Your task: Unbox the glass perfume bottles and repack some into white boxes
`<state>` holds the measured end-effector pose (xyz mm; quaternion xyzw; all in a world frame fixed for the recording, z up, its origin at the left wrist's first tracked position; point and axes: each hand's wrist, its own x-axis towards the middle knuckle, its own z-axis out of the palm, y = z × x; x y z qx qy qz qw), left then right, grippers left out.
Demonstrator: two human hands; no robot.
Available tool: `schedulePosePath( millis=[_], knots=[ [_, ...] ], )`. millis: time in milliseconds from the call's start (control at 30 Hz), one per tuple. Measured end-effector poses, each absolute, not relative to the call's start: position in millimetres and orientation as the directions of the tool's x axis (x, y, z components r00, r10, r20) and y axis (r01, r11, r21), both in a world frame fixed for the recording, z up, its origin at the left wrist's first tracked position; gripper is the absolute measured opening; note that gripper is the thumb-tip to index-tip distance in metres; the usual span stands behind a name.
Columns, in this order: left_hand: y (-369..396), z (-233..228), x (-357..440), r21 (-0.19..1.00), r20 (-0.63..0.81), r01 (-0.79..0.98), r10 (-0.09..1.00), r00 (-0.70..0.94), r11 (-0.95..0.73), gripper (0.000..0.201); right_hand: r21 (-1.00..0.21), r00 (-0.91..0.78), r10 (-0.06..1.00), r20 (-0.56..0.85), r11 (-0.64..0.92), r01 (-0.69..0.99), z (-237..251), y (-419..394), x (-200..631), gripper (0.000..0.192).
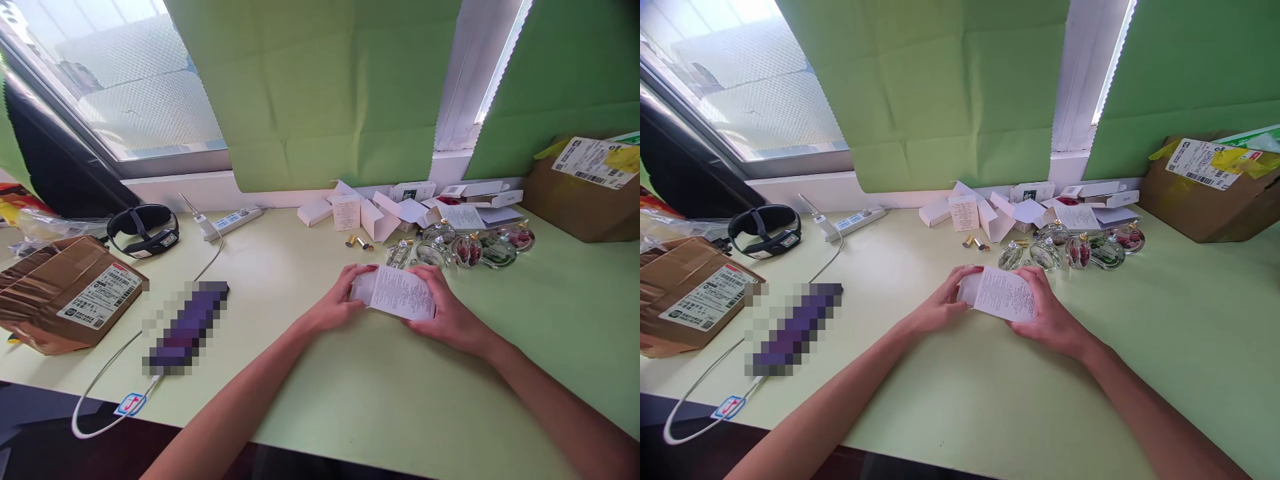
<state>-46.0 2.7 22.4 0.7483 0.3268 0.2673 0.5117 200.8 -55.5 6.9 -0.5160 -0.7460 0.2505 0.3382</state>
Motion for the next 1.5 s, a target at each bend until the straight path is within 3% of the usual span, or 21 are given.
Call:
schedulePosePath(
  millis=[200, 333, 567, 833, 1200, 1500],
  knots=[
    [-0.4, 22.5, -42.7, 0.940, 0.044, 0.248, 0.802, 0.596, -0.236, 0.058, -0.716, -0.230, 0.941, 0.249, 0.339, 0.611, 7.0, -56.2, 201.3, 0.072],
    [0.8, 21.1, -43.6, 0.922, 0.033, 0.302, 0.827, 0.561, -0.242, 0.064, -0.706, -0.237, 0.939, 0.251, 0.345, 0.618, 6.8, -56.8, 200.9, 0.073],
    [5.3, 21.6, -50.1, 0.872, 0.054, 0.354, 0.786, 0.616, -0.338, 0.069, -0.705, -0.254, 0.937, 0.240, 0.348, 0.618, 7.1, -57.1, 199.7, 0.072],
    [8.6, 15.2, -45.6, 0.878, 0.074, 0.389, 0.882, 0.465, -0.279, 0.030, -0.697, -0.276, 0.929, 0.246, 0.367, 0.617, 6.8, -58.3, 200.1, 0.074],
    [8.0, 14.1, -41.4, 0.868, 0.102, 0.397, 0.889, 0.447, -0.299, 0.049, -0.694, -0.346, 0.919, 0.189, 0.374, 0.615, 4.6, -59.4, 202.1, 0.077],
    [11.3, 13.4, -46.9, 0.912, 0.033, 0.329, 0.845, 0.534, -0.244, 0.034, -0.693, -0.328, 0.932, 0.152, 0.337, 0.637, 11.0, -58.0, 203.0, 0.072]
  ],
)
